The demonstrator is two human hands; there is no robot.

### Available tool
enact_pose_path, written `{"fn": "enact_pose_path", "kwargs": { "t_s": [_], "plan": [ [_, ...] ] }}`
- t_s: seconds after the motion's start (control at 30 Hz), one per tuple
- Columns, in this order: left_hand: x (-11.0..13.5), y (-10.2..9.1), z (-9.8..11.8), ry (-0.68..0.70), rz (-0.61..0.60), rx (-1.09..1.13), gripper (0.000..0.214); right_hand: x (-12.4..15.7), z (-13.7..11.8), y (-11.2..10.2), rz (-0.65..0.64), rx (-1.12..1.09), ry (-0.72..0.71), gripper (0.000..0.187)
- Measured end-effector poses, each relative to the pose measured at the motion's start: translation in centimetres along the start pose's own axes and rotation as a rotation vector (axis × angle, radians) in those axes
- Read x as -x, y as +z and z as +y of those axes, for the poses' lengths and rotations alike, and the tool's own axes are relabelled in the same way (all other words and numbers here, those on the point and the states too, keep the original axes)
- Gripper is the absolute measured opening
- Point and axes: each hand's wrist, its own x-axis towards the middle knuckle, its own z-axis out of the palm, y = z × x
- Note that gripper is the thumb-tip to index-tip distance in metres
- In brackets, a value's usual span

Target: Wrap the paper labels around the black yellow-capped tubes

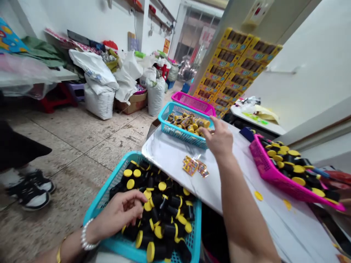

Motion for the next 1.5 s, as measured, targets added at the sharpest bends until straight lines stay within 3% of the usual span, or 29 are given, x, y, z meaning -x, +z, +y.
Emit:
{"fn": "enact_pose_path", "kwargs": {
  "t_s": [0.07,0.13,0.3,0.37,0.47,0.53,0.63,0.73,0.9,1.0,1.1,1.23,1.33,1.5],
  "plan": [
    [0.2,-0.4,0.0,0.051,0.09,0.016,0.023,0.8,0.7,0.0,-0.049,0.033,-0.013,0.038],
    [0.2,-0.9,-0.3,0.074,0.196,0.011,0.024,3.9,-0.2,-0.6,-0.098,0.003,-0.029,0.029],
    [-0.3,-2.2,-0.6,0.1,0.391,-0.08,0.023,14.3,-5.8,-2.4,-0.462,-0.281,-0.199,0.016],
    [-0.8,-2.7,-0.4,0.14,0.502,-0.162,0.022,16.8,-7.8,-2.0,-0.56,-0.234,-0.283,0.018],
    [-1.7,-3.6,-0.2,0.236,0.613,-0.489,0.023,18.3,-9.7,-0.5,-0.672,0.055,-0.356,0.025],
    [-2.4,-4.1,-0.2,0.288,0.572,-0.752,0.028,18.2,-10.4,0.6,-0.741,0.2,-0.368,0.029],
    [-3.4,-4.6,-0.3,0.314,0.461,-0.97,0.03,17.9,-10.6,1.6,-0.8,0.233,-0.354,0.027],
    [-4.1,-4.9,-0.5,0.309,0.461,-1.03,0.027,17.9,-10.4,1.6,-0.812,0.204,-0.285,0.022],
    [-3.8,-5.2,-0.4,0.246,0.453,-1.101,0.018,17.6,-9.1,-0.7,-0.687,-0.088,-0.244,0.016],
    [-3.4,-5.1,0.1,0.24,0.432,-1.075,0.02,16.2,-6.7,-1.3,-0.439,-0.205,-0.107,0.018],
    [-3.1,-4.6,1.0,0.255,0.413,-0.964,0.024,14.3,-3.2,-0.4,-0.236,-0.146,0.097,0.02],
    [-2.5,-3.0,2.4,0.259,0.353,-0.751,0.021,12.7,-0.1,1.3,-0.384,-0.169,0.179,0.02],
    [-2.1,-1.8,2.7,0.241,0.303,-0.595,0.017,12.7,0.2,1.7,-0.374,-0.16,0.163,0.019],
    [-1.6,-0.3,2.2,0.052,0.258,-0.265,0.023,13.8,-3.3,0.2,-0.077,-0.252,0.165,0.014]
  ]
}}
